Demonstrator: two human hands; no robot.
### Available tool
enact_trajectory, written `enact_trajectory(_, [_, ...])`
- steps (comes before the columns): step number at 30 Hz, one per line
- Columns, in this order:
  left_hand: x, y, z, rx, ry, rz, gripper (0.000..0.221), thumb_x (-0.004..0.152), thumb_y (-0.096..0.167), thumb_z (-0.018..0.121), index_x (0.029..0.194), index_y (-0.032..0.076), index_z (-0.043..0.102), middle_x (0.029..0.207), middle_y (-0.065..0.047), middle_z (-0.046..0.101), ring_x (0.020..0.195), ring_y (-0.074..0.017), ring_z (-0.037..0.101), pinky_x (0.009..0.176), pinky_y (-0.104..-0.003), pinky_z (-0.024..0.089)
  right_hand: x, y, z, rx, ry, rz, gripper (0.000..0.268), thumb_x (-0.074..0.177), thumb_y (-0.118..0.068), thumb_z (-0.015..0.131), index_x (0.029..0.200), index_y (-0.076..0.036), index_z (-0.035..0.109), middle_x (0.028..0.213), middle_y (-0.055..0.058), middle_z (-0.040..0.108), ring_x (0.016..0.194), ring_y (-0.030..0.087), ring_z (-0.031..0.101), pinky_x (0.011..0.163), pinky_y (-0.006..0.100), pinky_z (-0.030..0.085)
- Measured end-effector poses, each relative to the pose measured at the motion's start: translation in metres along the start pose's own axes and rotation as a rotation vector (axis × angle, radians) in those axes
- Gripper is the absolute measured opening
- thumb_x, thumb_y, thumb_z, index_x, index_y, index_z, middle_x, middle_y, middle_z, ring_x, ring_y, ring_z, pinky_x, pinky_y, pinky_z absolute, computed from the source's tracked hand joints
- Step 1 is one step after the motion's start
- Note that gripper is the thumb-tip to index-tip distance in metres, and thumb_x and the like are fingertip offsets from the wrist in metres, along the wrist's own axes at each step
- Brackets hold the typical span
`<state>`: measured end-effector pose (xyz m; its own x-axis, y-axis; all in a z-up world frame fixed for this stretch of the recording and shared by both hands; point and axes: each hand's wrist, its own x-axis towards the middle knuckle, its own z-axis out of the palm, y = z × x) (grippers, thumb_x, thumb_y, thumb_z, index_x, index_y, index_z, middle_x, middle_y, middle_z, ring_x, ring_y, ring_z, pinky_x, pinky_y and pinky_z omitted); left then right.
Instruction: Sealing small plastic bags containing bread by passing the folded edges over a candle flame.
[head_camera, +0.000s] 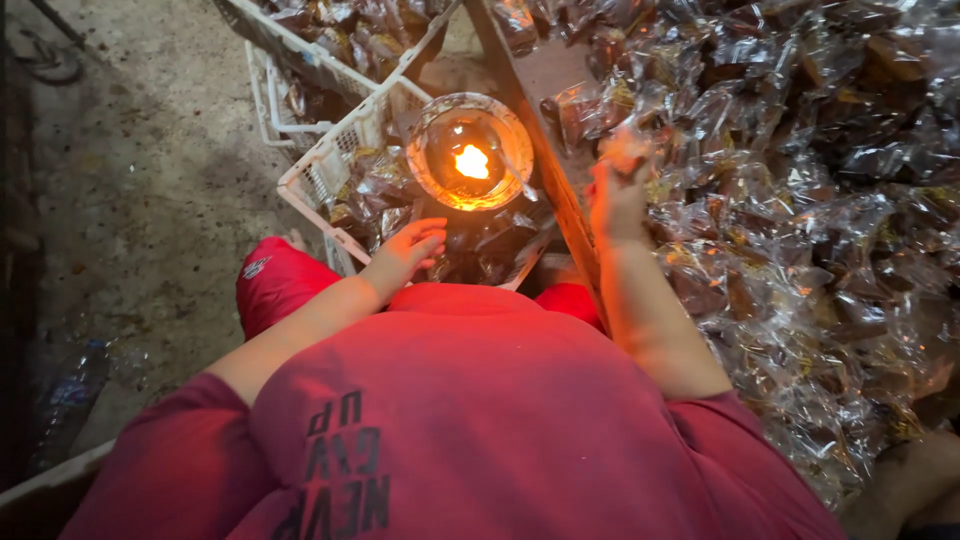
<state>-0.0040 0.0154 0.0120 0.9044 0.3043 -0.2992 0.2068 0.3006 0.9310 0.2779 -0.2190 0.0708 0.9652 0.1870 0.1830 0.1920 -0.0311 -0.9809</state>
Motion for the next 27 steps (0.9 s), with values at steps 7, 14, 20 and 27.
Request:
enact_trajectory(7, [-0.019,0.032,0.029,-0.294,-0.124,0.004,0.071,0.092,0.021,0.080,0.152,0.013,0.044,0.148,-0.025,0.044,0.126,-0.0314,0.057,0.095,-0.044,0.060,-0.123,-0.061,0.066,0.000,-0.861,0.516,0.051,0.088,-0.005,0.075,0.133,-0.002,0.054,0.091,0.013,0.068,0.059,0.014,0.067,0.049,0.022,0.058])
enact_trajectory(14, [-0.015,0.025,0.021,-0.364,0.093,0.079,0.035,0.095,0.012,0.075,0.128,0.007,0.062,0.110,-0.014,0.075,0.089,-0.0237,0.076,0.069,-0.037,0.067,-0.130,-0.041,0.069,-0.002,-0.634,0.291,0.026,0.096,-0.015,0.075,0.118,-0.002,0.069,0.089,0.012,0.067,0.068,0.015,0.062,0.056,0.023,0.052])
enact_trajectory(20, [-0.028,0.034,0.021,-0.448,0.000,0.158,0.055,0.097,0.001,0.068,0.147,0.011,0.048,0.108,-0.013,0.071,0.095,-0.0235,0.074,0.080,-0.037,0.068,-0.138,-0.045,0.073,0.006,-0.791,0.257,0.036,0.089,-0.006,0.081,0.119,-0.007,0.062,0.089,0.008,0.064,0.075,0.012,0.063,0.063,0.024,0.056])
enact_trajectory(27, [-0.010,0.016,0.012,-0.440,-0.062,0.130,0.063,0.098,0.003,0.070,0.153,0.016,0.042,0.102,-0.016,0.074,0.088,-0.0300,0.077,0.070,-0.039,0.069,-0.129,-0.054,0.070,-0.011,-1.056,-0.055,0.116,0.092,-0.009,0.082,0.164,-0.033,-0.006,0.103,0.008,0.067,0.086,0.011,0.068,0.084,0.022,0.052])
